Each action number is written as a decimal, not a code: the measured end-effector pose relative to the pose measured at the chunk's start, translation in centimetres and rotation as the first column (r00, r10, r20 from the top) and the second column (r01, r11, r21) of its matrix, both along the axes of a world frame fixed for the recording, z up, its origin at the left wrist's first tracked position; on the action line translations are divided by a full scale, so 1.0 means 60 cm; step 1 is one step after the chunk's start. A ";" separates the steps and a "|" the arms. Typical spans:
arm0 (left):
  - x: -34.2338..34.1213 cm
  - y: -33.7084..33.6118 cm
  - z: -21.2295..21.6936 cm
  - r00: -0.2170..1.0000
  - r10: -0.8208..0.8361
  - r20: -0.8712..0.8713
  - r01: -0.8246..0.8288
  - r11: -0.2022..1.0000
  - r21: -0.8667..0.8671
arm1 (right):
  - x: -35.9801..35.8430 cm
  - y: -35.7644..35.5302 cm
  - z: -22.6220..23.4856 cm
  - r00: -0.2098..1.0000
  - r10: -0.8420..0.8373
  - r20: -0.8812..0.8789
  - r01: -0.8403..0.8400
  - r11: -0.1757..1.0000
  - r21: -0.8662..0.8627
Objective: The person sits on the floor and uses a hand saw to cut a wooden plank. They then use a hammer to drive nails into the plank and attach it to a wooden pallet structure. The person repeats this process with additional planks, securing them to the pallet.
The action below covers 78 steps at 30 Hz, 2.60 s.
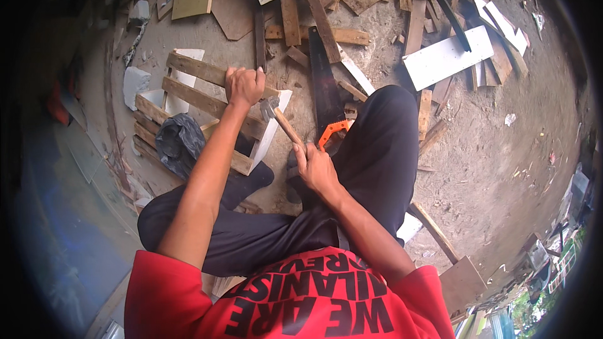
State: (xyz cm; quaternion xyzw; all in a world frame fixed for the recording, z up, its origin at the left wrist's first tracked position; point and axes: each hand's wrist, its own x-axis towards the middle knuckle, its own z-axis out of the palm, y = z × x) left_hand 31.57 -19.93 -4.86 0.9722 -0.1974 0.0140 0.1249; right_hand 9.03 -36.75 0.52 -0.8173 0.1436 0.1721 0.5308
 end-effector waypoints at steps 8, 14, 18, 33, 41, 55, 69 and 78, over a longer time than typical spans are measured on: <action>-0.001 -0.021 0.030 0.976 0.051 -0.212 -0.018 0.988 0.154 | -0.016 -0.019 -0.030 0.936 -0.311 -0.165 0.336 0.929 0.155; 0.031 -0.041 0.043 0.837 0.117 -0.534 0.147 0.893 0.425 | -0.001 -0.060 -0.023 0.827 -0.405 -0.390 0.538 0.773 0.337; 0.029 -0.067 0.049 0.791 0.145 -0.594 0.189 0.866 0.463 | -0.011 -0.071 -0.010 0.882 -0.367 -0.295 0.454 0.830 0.325; -0.027 -0.101 0.037 0.954 0.111 -0.277 -0.069 0.985 0.156 | -0.017 -0.085 -0.013 0.911 -0.344 -0.227 0.410 0.813 0.414; -0.151 -0.088 0.032 0.975 0.218 0.044 -0.209 0.965 -0.160 | 0.014 -0.107 -0.017 0.948 -0.298 -0.108 0.311 0.942 0.124; -0.346 0.097 0.008 0.662 0.747 0.057 -0.747 0.664 -0.037 | 0.117 -0.130 -0.147 0.920 -0.336 0.202 0.338 0.941 0.027; -0.384 0.273 0.112 0.319 0.846 0.427 -0.743 0.503 -0.441 | 0.050 -0.062 -0.107 0.867 -0.013 0.499 0.138 0.967 -0.215; -0.361 0.239 0.091 0.698 0.683 -0.213 -0.715 0.683 -0.150 | 0.077 -0.121 -0.240 0.859 0.109 0.501 0.038 0.961 -0.274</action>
